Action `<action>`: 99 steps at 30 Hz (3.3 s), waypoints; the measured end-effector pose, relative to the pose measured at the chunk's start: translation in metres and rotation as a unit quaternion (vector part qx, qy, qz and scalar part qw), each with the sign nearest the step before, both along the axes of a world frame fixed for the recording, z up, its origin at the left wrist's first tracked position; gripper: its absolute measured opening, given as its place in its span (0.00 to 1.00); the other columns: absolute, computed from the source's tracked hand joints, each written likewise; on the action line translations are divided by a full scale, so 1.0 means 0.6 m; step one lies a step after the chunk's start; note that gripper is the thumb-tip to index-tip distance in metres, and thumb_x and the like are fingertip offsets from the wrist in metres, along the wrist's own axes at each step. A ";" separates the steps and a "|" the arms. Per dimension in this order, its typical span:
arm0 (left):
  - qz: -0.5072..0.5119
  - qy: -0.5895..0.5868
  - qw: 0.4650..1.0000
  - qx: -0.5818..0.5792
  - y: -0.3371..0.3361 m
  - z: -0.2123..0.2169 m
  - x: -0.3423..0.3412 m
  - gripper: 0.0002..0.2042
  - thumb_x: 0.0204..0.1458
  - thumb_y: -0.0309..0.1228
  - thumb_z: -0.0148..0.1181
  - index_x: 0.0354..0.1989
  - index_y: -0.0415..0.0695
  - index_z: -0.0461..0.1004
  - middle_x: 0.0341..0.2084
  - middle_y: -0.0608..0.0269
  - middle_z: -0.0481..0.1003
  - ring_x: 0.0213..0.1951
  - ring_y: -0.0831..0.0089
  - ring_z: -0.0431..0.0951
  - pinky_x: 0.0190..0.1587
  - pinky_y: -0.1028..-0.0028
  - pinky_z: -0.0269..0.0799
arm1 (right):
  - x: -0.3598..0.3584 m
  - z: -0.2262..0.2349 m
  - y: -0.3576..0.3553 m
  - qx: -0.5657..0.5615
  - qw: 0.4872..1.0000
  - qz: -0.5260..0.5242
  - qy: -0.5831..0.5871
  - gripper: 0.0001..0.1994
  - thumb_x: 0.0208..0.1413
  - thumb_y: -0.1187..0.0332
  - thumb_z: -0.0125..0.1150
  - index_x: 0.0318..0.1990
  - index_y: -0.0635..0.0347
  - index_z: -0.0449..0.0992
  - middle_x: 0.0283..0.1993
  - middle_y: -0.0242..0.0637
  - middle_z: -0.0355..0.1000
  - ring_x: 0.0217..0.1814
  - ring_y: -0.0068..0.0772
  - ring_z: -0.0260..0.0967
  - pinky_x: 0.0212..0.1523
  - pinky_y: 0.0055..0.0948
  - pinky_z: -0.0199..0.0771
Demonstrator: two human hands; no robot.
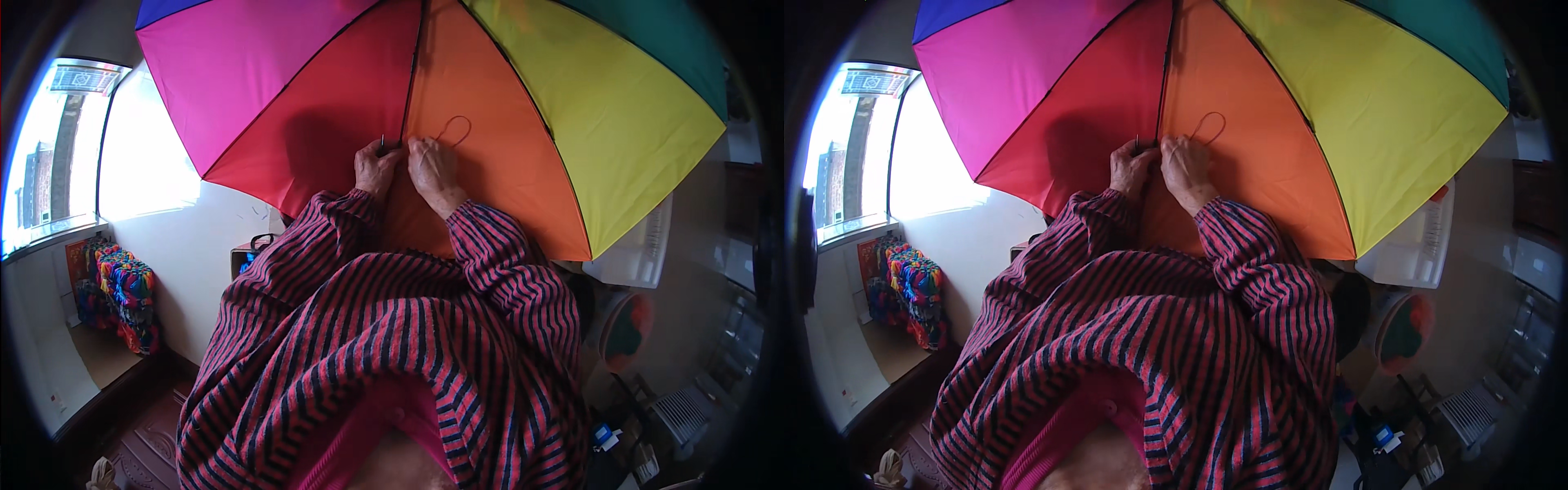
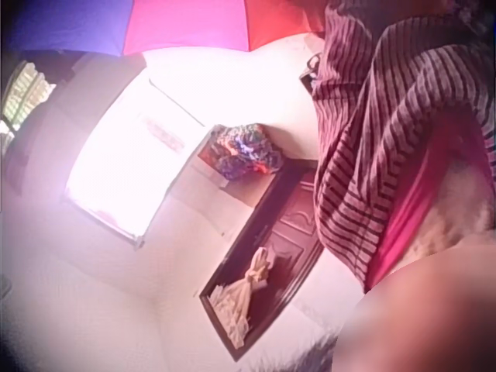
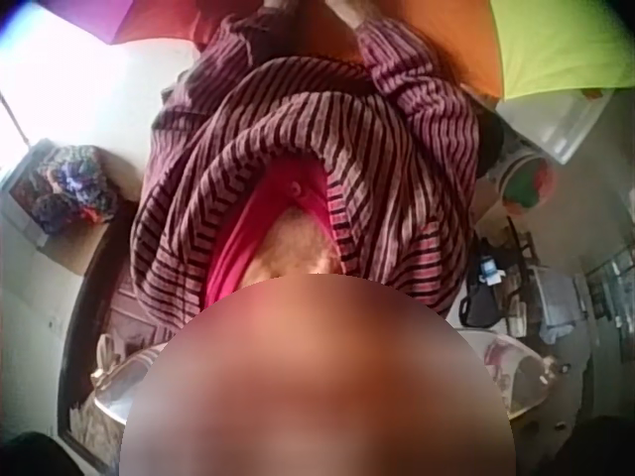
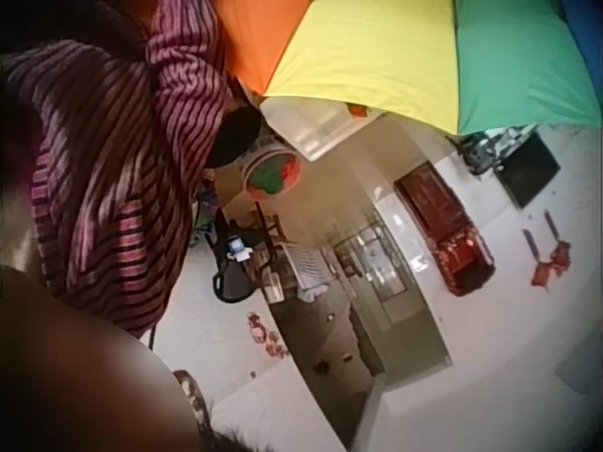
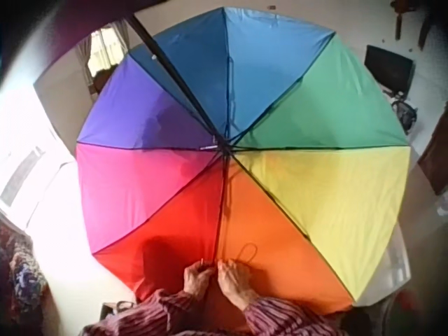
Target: Repairing the ribs and fabric of a large multicolored umbrella using a needle and thread.
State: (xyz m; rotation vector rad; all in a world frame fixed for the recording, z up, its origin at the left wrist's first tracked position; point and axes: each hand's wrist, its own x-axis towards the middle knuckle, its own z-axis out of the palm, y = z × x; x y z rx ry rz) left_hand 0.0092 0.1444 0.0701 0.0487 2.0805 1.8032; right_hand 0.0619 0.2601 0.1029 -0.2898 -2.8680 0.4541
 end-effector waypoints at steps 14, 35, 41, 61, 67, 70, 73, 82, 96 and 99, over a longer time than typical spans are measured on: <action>0.055 -0.012 0.998 -0.023 0.009 -0.006 0.003 0.08 0.45 0.25 0.58 0.34 0.36 0.72 0.24 0.61 0.75 0.25 0.73 0.74 0.33 0.73 0.71 | -0.030 0.034 0.016 -0.091 0.995 0.010 -0.027 0.08 0.52 0.71 0.48 0.36 0.63 0.72 0.25 0.53 0.72 0.27 0.53 0.73 0.27 0.49 0.71; -0.071 0.346 0.914 -0.198 -0.005 0.021 -0.023 0.10 0.50 0.34 0.57 0.35 0.40 0.75 0.17 0.62 0.75 0.21 0.70 0.76 0.27 0.66 0.71 | -0.075 0.329 0.119 -0.264 0.846 -0.007 0.463 0.06 0.59 0.71 0.53 0.39 0.64 0.66 0.19 0.33 0.64 0.17 0.23 0.62 0.29 0.28 0.77; 0.098 -0.209 0.968 0.097 -0.012 0.072 -0.029 0.03 0.49 0.26 0.58 0.30 0.41 0.75 0.18 0.60 0.75 0.18 0.72 0.73 0.19 0.74 0.65 | -0.075 0.087 0.071 -0.002 0.975 0.223 0.019 0.04 0.51 0.69 0.51 0.34 0.57 0.70 0.25 0.45 0.73 0.28 0.47 0.74 0.27 0.45 0.72; 0.142 -0.272 0.918 0.251 -0.003 0.084 -0.029 0.02 0.50 0.24 0.59 0.29 0.41 0.72 0.15 0.66 0.69 0.15 0.76 0.68 0.16 0.78 0.60 | -0.049 0.042 -0.001 0.112 0.987 0.110 0.031 0.06 0.50 0.67 0.53 0.30 0.56 0.76 0.29 0.44 0.74 0.34 0.45 0.74 0.29 0.47 0.70; 0.145 -0.250 0.928 0.237 -0.004 0.070 -0.026 0.03 0.50 0.24 0.58 0.26 0.42 0.71 0.14 0.66 0.68 0.14 0.76 0.66 0.15 0.78 0.58 | -0.065 0.077 -0.006 0.100 0.965 0.159 -0.182 0.07 0.50 0.68 0.55 0.35 0.58 0.76 0.31 0.45 0.75 0.34 0.41 0.76 0.29 0.42 0.73; 0.155 -0.241 0.933 0.217 -0.005 0.065 -0.025 0.04 0.50 0.23 0.57 0.25 0.42 0.71 0.15 0.65 0.68 0.13 0.76 0.66 0.14 0.77 0.57 | -0.073 0.073 0.021 0.043 0.978 0.129 -0.160 0.05 0.50 0.74 0.53 0.34 0.61 0.73 0.29 0.44 0.74 0.30 0.39 0.76 0.26 0.35 0.75; 0.090 -0.238 0.948 0.193 -0.011 0.068 -0.024 0.04 0.49 0.22 0.56 0.24 0.43 0.70 0.14 0.65 0.68 0.13 0.78 0.64 0.14 0.77 0.56 | -0.086 0.095 0.046 -0.430 0.853 0.023 -0.296 0.04 0.53 0.76 0.50 0.34 0.64 0.70 0.29 0.42 0.75 0.27 0.36 0.77 0.23 0.29 0.76; -0.011 0.158 0.965 -0.207 -0.011 0.023 -0.014 0.04 0.50 0.27 0.52 0.27 0.41 0.72 0.17 0.51 0.74 0.22 0.53 0.76 0.25 0.60 0.71 | -0.152 0.214 0.183 -0.767 0.618 -0.066 0.157 0.04 0.57 0.73 0.52 0.36 0.65 0.68 0.27 0.39 0.72 0.26 0.28 0.72 0.29 0.29 0.79; -0.370 0.342 0.752 -0.425 -0.057 0.048 -0.009 0.24 0.51 0.29 0.47 0.60 0.59 0.62 0.64 0.50 0.49 0.42 0.51 0.75 0.42 0.62 0.75 | -0.063 0.307 0.098 -0.535 0.831 0.148 0.030 0.07 0.61 0.68 0.51 0.35 0.63 0.68 0.22 0.28 0.62 0.20 0.17 0.60 0.24 0.23 0.67; -0.379 0.336 0.749 -0.428 -0.058 0.045 -0.009 0.24 0.52 0.29 0.48 0.60 0.59 0.63 0.65 0.51 0.48 0.42 0.52 0.75 0.42 0.61 0.74 | -0.042 0.342 0.068 -0.551 0.785 0.138 0.248 0.06 0.61 0.69 0.51 0.36 0.63 0.68 0.21 0.28 0.61 0.20 0.19 0.60 0.26 0.23 0.69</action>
